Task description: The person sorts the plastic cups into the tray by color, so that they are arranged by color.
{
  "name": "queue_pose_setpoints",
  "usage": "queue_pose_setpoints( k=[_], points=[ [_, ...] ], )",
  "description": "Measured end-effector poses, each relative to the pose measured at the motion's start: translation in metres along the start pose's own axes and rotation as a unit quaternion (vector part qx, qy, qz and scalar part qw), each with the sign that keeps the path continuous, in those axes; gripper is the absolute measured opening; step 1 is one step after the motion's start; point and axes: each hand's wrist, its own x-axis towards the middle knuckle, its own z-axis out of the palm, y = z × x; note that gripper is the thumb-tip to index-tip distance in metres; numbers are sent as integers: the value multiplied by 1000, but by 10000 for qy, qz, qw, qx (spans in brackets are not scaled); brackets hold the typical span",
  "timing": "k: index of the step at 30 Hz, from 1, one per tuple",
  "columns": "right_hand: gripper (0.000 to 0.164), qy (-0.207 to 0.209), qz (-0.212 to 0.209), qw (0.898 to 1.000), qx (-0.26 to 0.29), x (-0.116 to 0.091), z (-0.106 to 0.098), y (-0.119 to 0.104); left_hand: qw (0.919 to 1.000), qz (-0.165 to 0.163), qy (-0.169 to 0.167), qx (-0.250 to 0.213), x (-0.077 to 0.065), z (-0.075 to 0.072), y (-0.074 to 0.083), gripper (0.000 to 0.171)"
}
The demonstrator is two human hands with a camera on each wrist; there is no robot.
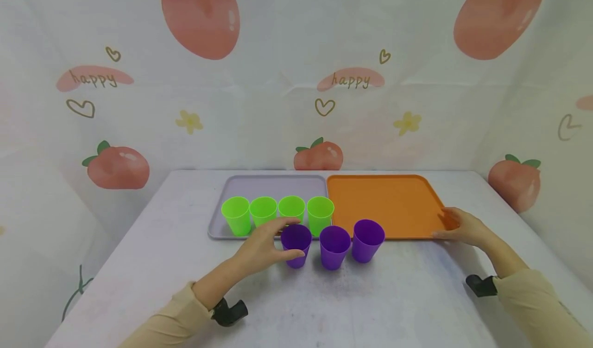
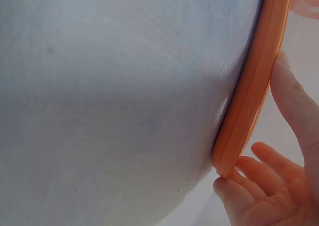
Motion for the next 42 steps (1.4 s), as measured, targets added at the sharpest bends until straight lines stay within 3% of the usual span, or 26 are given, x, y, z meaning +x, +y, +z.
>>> queue_pose_setpoints(
  k=[13,22,33,42],
  points=[
    [101,37,2,10000,-30,-2,0,-1,9998,173,115,-15,3,-8,10,60],
    [100,24,45,10000,-41,-3,0,0,9979,576,292,-51,13,-19,23,57],
    [100,-40,94,9999,-2,-3,-2,-2,9906,1062,809,313,36,-43,48,60],
    [101,-14,80,10000,-17,-1,-2,-2,9902,1093,846,213,63,-43,59,55]
  ],
)
